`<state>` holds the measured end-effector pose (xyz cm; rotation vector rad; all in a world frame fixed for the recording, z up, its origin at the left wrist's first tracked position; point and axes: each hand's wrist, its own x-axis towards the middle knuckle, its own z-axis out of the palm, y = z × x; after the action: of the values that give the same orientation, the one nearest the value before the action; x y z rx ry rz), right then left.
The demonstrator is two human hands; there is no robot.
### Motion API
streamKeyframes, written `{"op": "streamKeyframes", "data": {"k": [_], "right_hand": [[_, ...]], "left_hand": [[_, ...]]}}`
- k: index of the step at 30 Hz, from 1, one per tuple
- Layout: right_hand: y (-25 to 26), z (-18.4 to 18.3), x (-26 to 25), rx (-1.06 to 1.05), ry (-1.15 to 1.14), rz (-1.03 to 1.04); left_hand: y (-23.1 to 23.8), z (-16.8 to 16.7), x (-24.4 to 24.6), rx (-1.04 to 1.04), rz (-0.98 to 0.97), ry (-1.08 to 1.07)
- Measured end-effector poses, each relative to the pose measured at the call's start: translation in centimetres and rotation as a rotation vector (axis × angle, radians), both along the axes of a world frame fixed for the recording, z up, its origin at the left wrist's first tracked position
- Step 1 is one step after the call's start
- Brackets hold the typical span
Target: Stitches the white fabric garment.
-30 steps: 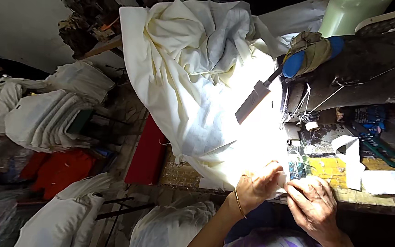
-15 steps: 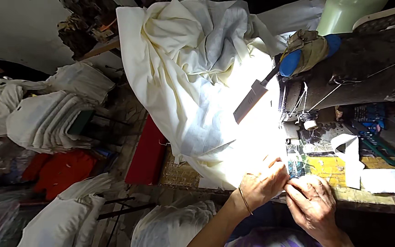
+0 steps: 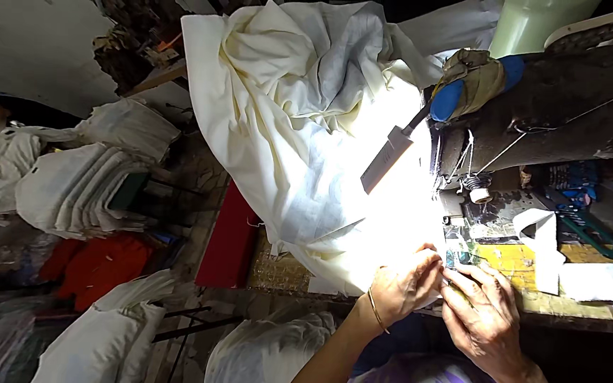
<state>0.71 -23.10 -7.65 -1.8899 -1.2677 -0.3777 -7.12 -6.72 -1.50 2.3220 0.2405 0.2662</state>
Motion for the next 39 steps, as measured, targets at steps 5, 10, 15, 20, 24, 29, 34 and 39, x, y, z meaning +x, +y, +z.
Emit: {"op": "streamKeyframes", "data": {"k": [5,10,15,20,24,29,34,39], "right_hand": [[0.0,-0.6,-0.1,0.038,-0.008,-0.020],[-0.1,-0.6,0.0,0.052,-0.008,-0.018],[0.0,-0.7,-0.1,0.060,-0.008,-0.014],[0.0,-0.7,0.0,0.063,-0.014,-0.025],[0.1,-0.7,0.1,0.070,-0.006,-0.033],[0.0,-0.5,0.3,0.003,-0.017,0.007],[-0.4,0.6,-0.1,-0.094,-0.004,0.003],[0.0,2.4,-1.2,-0.205,0.007,-0.025]], "left_hand": [[-0.3,-0.3,-1.4,0.042,0.015,0.005],[0.1,-1.0,-0.2,0.253,-0.075,-0.136],[0.2,-1.0,-0.1,0.314,-0.109,-0.175],[0.2,-1.0,-0.1,0.328,-0.114,-0.159],[0.2,-0.3,-0.8,0.386,-0.166,-0.089],[1.1,0.9,-1.2,0.421,-0.255,-0.052],[3.7,0.1,2.4,0.312,-0.222,-0.090],[5.8,-0.5,3.4,0.358,-0.318,-0.065]]}}
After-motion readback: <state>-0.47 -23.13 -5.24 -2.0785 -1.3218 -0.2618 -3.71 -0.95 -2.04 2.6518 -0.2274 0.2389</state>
